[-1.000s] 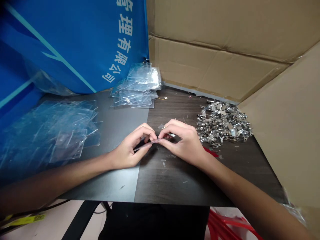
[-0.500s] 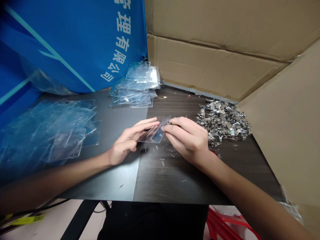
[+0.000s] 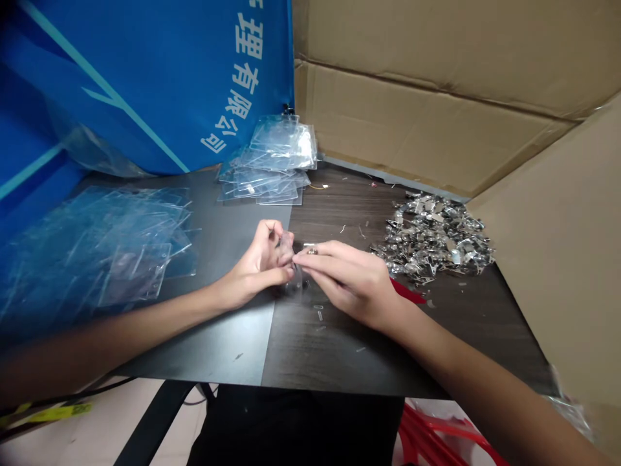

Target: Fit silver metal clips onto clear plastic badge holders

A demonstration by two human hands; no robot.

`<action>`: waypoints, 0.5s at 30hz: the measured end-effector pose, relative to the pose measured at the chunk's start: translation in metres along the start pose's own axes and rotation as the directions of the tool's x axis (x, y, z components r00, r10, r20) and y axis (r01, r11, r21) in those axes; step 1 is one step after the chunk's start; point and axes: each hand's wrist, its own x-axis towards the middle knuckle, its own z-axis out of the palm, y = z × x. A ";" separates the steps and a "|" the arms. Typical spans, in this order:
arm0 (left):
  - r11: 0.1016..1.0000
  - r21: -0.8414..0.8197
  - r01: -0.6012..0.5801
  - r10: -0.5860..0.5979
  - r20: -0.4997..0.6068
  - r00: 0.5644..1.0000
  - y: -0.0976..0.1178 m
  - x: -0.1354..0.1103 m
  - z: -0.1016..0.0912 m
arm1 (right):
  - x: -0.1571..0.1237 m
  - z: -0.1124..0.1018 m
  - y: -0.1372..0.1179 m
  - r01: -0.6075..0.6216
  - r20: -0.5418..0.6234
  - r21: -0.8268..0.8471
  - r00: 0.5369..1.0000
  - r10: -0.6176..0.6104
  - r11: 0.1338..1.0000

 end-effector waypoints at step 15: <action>0.992 0.037 -0.119 0.121 -0.042 0.992 -0.002 -0.003 0.001 | 0.005 0.000 0.007 -0.388 0.220 0.035 0.902 0.371 0.921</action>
